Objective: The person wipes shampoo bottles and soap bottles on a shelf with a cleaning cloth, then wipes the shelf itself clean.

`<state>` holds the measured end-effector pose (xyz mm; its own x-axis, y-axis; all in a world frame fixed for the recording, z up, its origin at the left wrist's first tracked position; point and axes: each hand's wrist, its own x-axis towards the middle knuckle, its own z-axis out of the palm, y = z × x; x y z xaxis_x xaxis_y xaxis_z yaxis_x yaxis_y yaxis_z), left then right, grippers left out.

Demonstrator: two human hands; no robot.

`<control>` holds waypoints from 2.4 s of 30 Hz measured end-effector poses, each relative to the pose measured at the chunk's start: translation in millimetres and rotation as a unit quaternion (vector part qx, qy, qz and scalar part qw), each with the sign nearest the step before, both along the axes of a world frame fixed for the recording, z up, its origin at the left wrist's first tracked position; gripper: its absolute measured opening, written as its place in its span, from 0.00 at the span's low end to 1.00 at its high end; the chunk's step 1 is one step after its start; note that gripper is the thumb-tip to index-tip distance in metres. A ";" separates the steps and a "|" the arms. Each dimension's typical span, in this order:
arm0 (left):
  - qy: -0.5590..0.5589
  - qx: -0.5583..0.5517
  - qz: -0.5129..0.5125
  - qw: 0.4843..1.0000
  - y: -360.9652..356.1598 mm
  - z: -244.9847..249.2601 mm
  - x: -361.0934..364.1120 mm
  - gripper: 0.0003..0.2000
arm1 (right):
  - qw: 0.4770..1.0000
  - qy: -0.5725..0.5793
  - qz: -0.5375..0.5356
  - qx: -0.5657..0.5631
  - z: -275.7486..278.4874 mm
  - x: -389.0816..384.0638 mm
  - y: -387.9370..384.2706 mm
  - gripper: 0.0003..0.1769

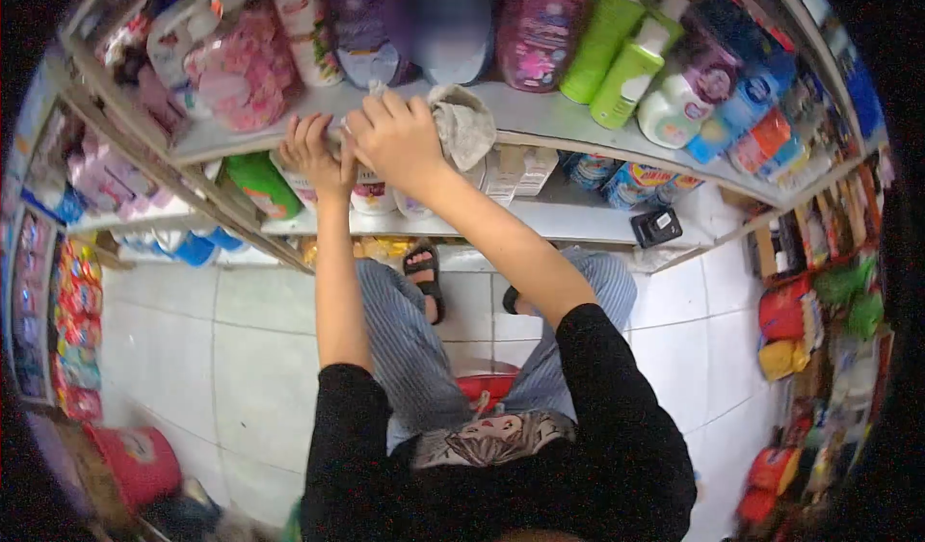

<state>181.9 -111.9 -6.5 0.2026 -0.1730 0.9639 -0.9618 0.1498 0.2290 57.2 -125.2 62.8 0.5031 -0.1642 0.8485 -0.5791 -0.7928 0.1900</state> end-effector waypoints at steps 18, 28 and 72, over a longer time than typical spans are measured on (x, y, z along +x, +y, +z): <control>-0.034 0.000 -0.003 0.999 1.0 5.0 -2.7 0.18 | 0.988 -0.107 -0.111 0.012 -0.4 -165.6 -19.5 0.10; -0.044 -0.068 0.026 0.996 -13.0 1.7 -4.5 0.18 | 0.961 -0.217 -0.168 0.023 -0.6 -130.7 -11.9 0.08; -0.054 0.003 0.024 0.998 2.8 6.2 -4.9 0.20 | 0.999 -0.009 -0.004 0.031 5.3 -164.3 -21.1 0.12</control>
